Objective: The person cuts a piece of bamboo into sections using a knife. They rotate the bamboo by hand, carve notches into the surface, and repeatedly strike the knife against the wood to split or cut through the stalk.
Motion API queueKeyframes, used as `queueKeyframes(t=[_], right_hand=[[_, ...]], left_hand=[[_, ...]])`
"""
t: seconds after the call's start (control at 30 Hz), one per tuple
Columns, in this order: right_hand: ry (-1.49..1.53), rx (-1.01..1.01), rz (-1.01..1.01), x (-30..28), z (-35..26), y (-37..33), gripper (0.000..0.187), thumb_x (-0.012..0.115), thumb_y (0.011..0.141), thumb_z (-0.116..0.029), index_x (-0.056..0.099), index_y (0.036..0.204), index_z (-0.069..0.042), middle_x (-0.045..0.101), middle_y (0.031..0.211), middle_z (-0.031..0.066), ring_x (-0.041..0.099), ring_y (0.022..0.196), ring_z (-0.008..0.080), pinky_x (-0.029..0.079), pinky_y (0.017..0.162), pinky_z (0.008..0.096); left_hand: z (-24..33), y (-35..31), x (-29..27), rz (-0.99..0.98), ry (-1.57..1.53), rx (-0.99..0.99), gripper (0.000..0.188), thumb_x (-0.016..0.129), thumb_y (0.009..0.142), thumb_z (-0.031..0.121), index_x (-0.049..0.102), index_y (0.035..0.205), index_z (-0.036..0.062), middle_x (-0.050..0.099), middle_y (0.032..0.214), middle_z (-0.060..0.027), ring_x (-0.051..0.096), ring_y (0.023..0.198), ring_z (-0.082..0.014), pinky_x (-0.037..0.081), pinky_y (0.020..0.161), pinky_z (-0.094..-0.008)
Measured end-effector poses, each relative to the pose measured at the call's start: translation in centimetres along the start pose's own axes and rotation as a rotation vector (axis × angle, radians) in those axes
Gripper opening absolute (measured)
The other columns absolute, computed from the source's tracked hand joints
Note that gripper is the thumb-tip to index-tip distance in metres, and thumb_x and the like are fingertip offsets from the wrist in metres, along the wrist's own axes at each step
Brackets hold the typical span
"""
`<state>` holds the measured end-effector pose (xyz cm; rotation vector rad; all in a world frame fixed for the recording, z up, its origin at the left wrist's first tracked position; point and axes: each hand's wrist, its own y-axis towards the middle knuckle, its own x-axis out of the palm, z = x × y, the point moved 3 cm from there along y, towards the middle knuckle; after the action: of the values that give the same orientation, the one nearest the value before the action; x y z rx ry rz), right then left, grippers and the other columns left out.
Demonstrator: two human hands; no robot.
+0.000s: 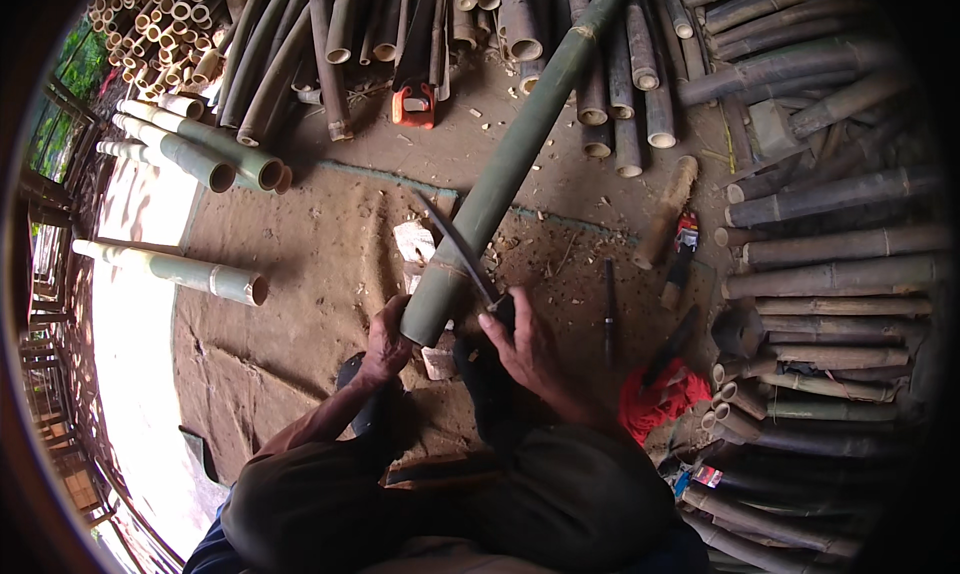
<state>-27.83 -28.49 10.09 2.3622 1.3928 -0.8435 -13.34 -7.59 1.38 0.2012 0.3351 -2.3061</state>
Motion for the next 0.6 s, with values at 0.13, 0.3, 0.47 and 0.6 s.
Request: queueKeyframes(t=[0.13,0.3,0.47,0.6], right_hand=[[-0.117,-0.206,-0.163,2.8,-0.4,-1.3,0.06,0.071,0.106,-0.044,0.052,0.143,-0.001,0.071,0.112,0.0283,0.071,0.105,0.0467,0.058,0.085,0.052],[-0.222,0.034,-0.233,0.8,-0.9,1.5,0.054,0.071,0.105,-0.043,0.057,0.136,-0.001,0.074,0.107,0.0294,0.075,0.092,0.0456,0.061,0.077,0.0522],[-0.278,-0.307,-0.264,1.1,-2.3,0.0,0.048,0.068,0.107,-0.043,0.061,0.131,-0.001,0.073,0.103,0.0276,0.074,0.093,0.0464,0.058,0.075,0.0547],[-0.286,-0.01,0.03,-1.4,0.9,2.9,0.043,0.066,0.109,-0.04,0.06,0.128,-0.002,0.07,0.092,0.0252,0.072,0.085,0.0468,0.055,0.071,0.0539]], left_hand=[[-0.5,0.2,0.2,-0.031,0.009,-0.134,0.043,0.076,0.089,0.007,0.069,0.131,-0.0044,0.077,0.116,-0.0259,0.078,0.107,-0.0369,0.061,0.091,-0.0462],[0.3,-0.2,0.1,0.065,0.246,-0.048,0.036,0.078,0.089,0.013,0.073,0.122,0.001,0.079,0.102,-0.0245,0.078,0.099,-0.0425,0.06,0.087,-0.0504],[0.0,-0.1,0.1,0.076,0.225,0.062,0.033,0.078,0.088,0.013,0.073,0.118,-0.0002,0.079,0.102,-0.0253,0.079,0.1,-0.0414,0.061,0.086,-0.0498],[-0.7,0.8,1.2,0.053,0.102,-0.059,0.034,0.08,0.089,0.018,0.074,0.115,-0.003,0.079,0.092,-0.0231,0.08,0.09,-0.0399,0.063,0.081,-0.0462]])
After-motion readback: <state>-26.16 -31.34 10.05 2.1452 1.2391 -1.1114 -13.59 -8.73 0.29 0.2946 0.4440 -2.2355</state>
